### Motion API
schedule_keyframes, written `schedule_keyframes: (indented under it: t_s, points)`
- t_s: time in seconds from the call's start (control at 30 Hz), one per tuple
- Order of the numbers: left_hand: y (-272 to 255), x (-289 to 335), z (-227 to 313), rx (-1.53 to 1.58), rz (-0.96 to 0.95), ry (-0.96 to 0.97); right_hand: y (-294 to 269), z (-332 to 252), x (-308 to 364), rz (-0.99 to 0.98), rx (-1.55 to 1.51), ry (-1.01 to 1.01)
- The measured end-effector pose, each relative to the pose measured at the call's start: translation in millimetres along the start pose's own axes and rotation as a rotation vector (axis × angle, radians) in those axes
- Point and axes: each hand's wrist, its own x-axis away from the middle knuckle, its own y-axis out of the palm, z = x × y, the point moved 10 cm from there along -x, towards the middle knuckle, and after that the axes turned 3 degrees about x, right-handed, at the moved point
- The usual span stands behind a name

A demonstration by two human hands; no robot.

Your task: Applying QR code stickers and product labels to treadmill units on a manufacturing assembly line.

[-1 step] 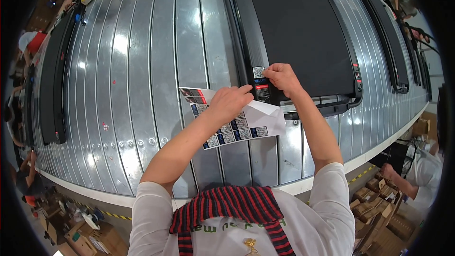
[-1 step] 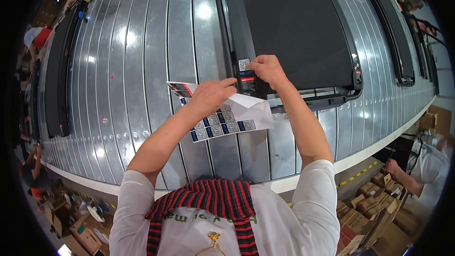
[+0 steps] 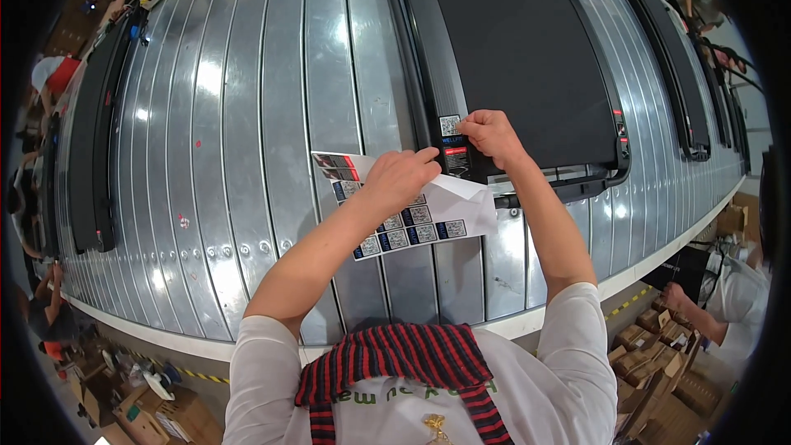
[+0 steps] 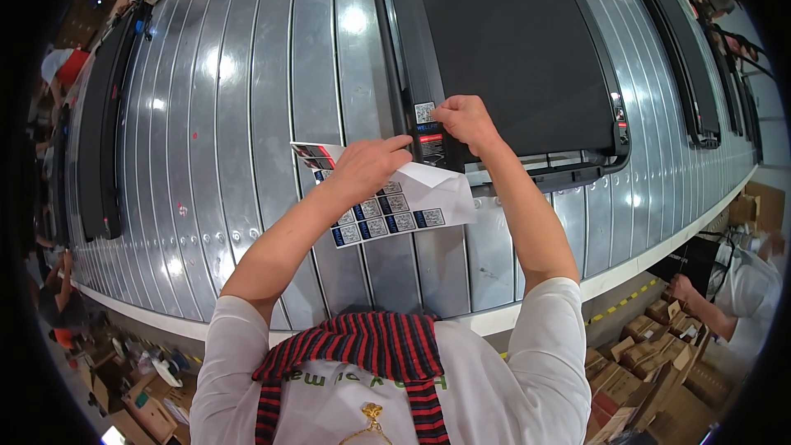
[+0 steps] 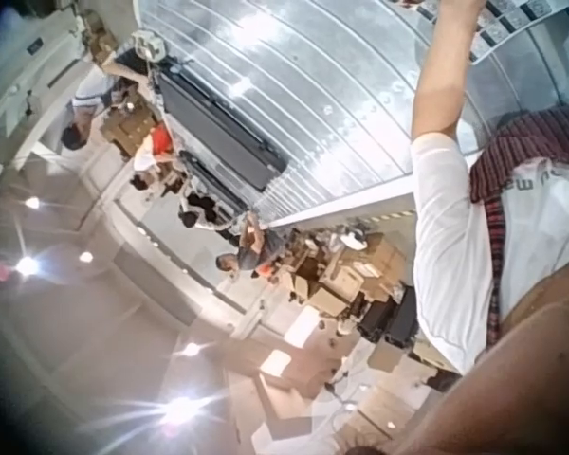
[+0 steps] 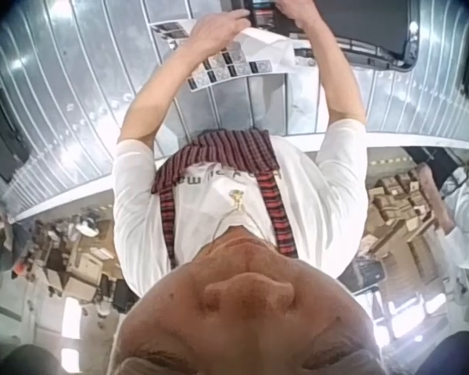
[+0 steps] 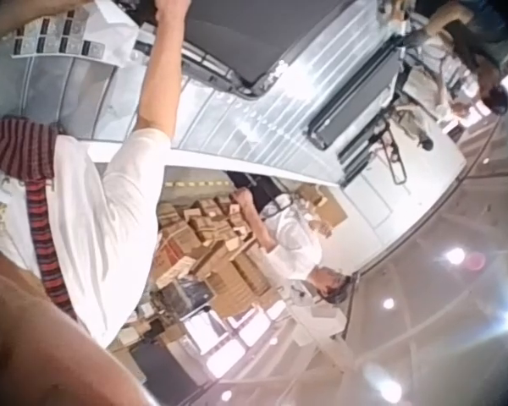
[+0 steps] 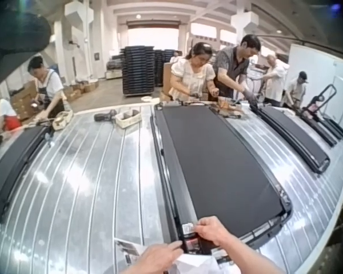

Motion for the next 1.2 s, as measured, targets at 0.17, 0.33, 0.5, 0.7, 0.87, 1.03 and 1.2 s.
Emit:
schedule_keyframes:
  t_s: [0.17,0.33,0.5,0.7,0.87,1.03,1.2]
  points:
    - [3.6,3.0,-3.1,-0.017,-0.011,0.018,-1.3,5.5,0.4,-0.033,-0.106,0.053]
    - [4.9,6.0,-5.6,-0.029,-0.018,0.014,-2.0,4.4,-1.1,-0.003,-0.041,0.033]
    - [4.0,5.4,-5.3,-0.016,-0.017,0.008,-0.6,2.7,0.4,-0.006,-0.018,0.023]
    - [2.8,3.5,-4.0,-0.021,-0.017,0.024,-0.7,-0.4,1.7,0.009,-0.001,-0.003]
    - [2.8,-2.9,-1.0,-0.040,0.007,0.050,-1.7,-1.6,2.5,0.026,0.021,-0.017]
    - [10.2,-12.0,0.5,-0.041,-0.046,0.066,-2.4,-0.2,0.4,0.029,0.028,-0.023]
    - [19.7,-16.6,-2.2,-0.042,-0.131,0.013,-4.6,1.0,-2.9,0.069,0.098,-0.060]
